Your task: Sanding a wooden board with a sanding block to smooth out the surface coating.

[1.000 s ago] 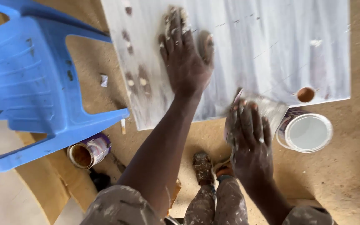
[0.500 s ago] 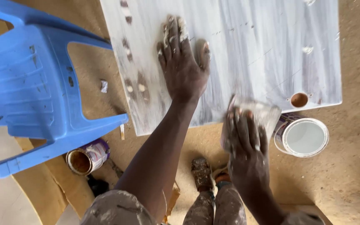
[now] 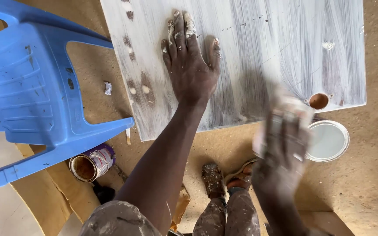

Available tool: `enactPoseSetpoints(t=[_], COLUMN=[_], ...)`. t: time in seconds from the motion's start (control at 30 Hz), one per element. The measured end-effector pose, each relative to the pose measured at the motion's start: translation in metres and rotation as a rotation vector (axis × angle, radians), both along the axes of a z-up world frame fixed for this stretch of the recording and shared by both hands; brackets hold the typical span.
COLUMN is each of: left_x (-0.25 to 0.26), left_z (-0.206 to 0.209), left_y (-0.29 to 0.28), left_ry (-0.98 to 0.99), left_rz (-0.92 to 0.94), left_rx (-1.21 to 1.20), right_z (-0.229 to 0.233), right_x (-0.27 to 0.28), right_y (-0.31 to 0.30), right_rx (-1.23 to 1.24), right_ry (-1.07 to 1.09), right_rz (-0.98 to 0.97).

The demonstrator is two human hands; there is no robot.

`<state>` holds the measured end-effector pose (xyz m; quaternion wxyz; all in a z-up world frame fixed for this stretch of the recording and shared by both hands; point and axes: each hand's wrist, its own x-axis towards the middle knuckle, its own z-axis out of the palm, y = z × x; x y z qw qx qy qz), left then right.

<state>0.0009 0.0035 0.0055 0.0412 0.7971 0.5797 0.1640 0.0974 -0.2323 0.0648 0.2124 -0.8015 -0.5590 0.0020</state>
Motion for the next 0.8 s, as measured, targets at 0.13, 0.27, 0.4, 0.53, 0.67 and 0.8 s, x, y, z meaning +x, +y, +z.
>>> enactPoseSetpoints(t=[0.13, 0.27, 0.4, 0.53, 0.67, 0.8], left_x=[0.001, 0.002, 0.003, 0.002, 0.002, 0.006], left_z=[0.002, 0.005, 0.009, 0.009, 0.011, 0.026], left_y=[-0.003, -0.001, 0.002, -0.002, 0.0, 0.0], left_ry=[0.009, 0.013, 0.065, 0.027, 0.061, 0.019], left_rz=[0.013, 0.002, 0.043, 0.036, 0.015, 0.062], left_rx=[0.021, -0.011, -0.032, 0.009, -0.03, -0.051], right_z=[-0.027, -0.036, -0.022, -0.028, -0.026, -0.025], right_x=[-0.014, -0.008, 0.019, 0.05, 0.042, 0.053], right_y=[0.004, 0.005, 0.078, 0.105, 0.041, 0.051], right_rx=[-0.164, -0.127, -0.141, 0.01, -0.213, -0.184], right_ry=[0.155, 0.037, 0.02, 0.131, -0.013, 0.137], right_rz=[0.26, 0.338, 0.412, 0.4, 0.366, 0.339])
